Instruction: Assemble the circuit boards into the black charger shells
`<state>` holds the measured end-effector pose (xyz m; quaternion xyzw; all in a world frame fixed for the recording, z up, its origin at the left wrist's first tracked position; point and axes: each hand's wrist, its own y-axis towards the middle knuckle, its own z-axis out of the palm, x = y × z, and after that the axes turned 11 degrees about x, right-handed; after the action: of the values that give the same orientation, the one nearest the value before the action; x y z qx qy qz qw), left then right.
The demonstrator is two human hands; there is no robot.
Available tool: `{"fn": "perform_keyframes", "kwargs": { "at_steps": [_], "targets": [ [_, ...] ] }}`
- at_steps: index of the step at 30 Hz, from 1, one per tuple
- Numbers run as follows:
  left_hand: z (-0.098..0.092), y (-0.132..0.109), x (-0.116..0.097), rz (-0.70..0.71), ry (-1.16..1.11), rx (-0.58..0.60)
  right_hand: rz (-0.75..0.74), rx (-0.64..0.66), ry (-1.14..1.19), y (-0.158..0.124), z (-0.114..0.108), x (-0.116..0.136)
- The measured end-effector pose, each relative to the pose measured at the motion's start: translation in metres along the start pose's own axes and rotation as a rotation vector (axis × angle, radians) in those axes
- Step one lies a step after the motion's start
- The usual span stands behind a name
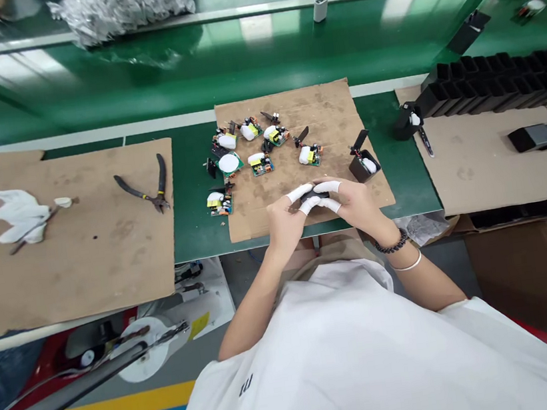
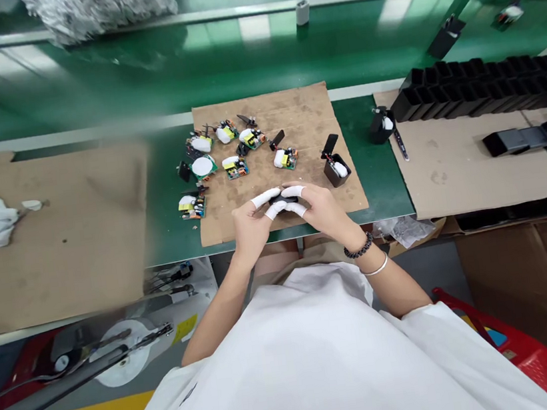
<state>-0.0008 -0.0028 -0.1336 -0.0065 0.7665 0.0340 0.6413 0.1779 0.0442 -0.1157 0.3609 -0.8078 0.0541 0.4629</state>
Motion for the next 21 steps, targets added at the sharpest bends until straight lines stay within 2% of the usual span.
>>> {"fn": "perform_keyframes", "kwargs": {
  "at_steps": [3, 7, 11, 16, 21],
  "targets": [
    [-0.004, -0.001, -0.004, 0.035, 0.079, 0.023, -0.008, -0.011, 0.015, -0.001, 0.003, -0.010],
    [-0.010, -0.004, -0.004, 0.058, 0.174, 0.125, -0.049, -0.025, 0.051, -0.005, 0.003, -0.019],
    [-0.014, -0.006, 0.003, 0.025, 0.082, 0.165, -0.089, -0.028, 0.108, -0.005, 0.002, -0.023],
    [-0.014, 0.000, 0.010, -0.040, -0.128, 0.190, -0.131, 0.059, 0.097, 0.000, 0.003, -0.023],
    [-0.028, -0.002, 0.005, -0.032, -0.060, 0.245, -0.194, 0.133, -0.096, 0.012, 0.002, -0.022]
  ]
}}
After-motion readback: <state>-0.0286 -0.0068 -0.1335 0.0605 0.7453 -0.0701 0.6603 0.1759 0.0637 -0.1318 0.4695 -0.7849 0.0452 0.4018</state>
